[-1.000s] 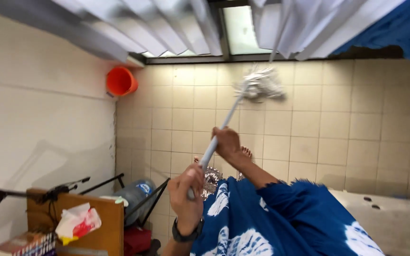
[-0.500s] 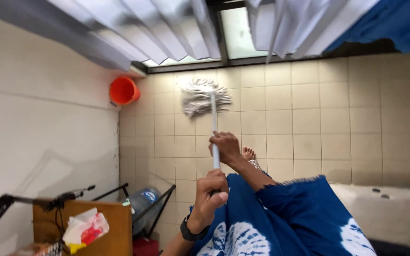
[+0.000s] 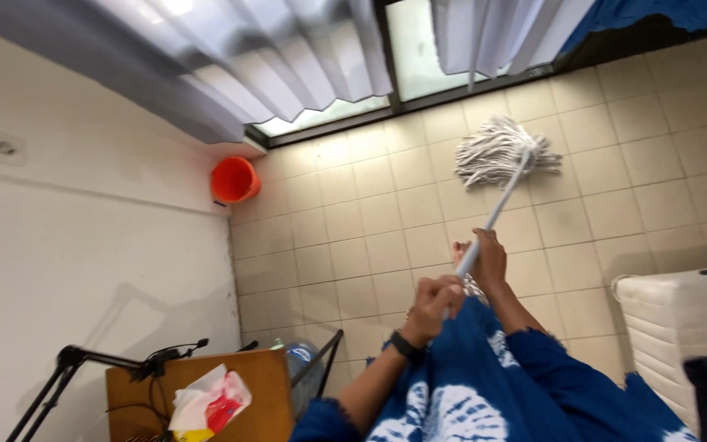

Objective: The person mops the tiled floor of a cluttered room using a white string mop. They move the mop back and forth across the floor, navigating around a bed, desk, and various items on the floor.

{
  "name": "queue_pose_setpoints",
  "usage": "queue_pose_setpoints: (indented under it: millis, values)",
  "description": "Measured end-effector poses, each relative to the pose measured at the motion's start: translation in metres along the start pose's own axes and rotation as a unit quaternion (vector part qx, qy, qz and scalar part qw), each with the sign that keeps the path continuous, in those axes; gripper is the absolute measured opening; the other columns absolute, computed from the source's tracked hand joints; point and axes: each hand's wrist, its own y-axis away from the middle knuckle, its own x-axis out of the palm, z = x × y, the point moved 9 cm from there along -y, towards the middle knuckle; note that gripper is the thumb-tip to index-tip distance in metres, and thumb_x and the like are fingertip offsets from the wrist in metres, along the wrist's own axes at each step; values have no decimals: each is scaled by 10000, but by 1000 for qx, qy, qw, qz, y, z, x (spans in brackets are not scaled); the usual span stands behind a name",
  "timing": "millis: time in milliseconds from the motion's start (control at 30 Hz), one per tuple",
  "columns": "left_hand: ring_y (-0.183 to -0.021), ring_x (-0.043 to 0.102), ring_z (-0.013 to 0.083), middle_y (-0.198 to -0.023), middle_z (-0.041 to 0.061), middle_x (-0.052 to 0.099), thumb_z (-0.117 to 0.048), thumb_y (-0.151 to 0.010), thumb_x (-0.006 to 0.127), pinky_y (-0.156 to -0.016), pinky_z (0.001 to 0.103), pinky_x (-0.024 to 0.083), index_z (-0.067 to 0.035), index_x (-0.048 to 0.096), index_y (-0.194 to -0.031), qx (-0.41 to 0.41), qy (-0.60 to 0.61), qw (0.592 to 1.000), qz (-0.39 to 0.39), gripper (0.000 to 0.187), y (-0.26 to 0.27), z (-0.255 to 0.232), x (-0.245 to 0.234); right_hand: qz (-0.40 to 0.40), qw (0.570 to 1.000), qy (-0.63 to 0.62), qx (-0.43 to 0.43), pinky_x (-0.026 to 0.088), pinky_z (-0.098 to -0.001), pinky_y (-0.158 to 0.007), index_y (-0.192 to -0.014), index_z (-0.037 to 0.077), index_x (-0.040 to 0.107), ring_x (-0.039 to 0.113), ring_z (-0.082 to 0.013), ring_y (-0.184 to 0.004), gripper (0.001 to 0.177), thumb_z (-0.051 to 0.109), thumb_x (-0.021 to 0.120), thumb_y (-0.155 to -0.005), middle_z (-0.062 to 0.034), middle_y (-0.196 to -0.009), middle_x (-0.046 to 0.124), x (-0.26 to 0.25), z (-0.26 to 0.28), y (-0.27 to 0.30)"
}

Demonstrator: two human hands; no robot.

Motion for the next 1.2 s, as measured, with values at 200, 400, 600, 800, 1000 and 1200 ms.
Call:
queue_pose_setpoints:
  millis: [200,400,600,800,1000,1200]
  values:
    - [-490,502,183,-446,34,463,-241,-1082,407,-707,308,506,-101,493,-452,42,-19,994,-95,651,54,-70,-42,56,995,82,13,566,-561,-880,-1182,221,700,721,-458,-1017,328,425,624,-935,-224,-1084,712,71,13,29]
    - [-462,506,150,-536,22,482,-226,-1079,383,-593,302,514,-105,494,-587,-1,-19,980,-196,519,121,-120,-84,161,977,120,-65,522,-569,-650,-832,187,690,686,-450,-743,312,440,541,-940,-201,-819,691,97,141,72]
    - [-518,397,139,-493,3,427,-180,-1002,433,-752,359,426,-128,410,-510,35,-126,953,-274,496,150,-185,-61,252,946,87,-182,537,-474,-567,-882,224,692,697,-335,-662,158,338,583,-894,-89,-810,739,127,204,111]
    - [-537,399,127,-475,-21,417,-215,-1000,541,-711,350,383,-118,422,-492,-2,-213,941,-261,531,146,-167,5,319,892,30,-318,539,-491,-590,-898,220,681,705,-367,-690,103,244,628,-814,-93,-791,729,122,203,142]
    - [-484,382,125,-442,3,431,-204,-930,670,-591,363,375,-91,503,-506,-73,-307,933,-172,469,93,-80,124,349,872,-56,-339,521,-480,-656,-1019,216,700,695,-334,-739,298,146,718,-730,-35,-901,723,83,101,133]
    - [-437,285,110,-449,-19,388,-263,-966,704,-565,301,351,-85,406,-527,-4,-289,957,21,560,61,-60,255,92,935,-29,-341,500,-448,-632,-824,245,712,671,-271,-636,81,245,687,-748,21,-835,712,-47,10,117]
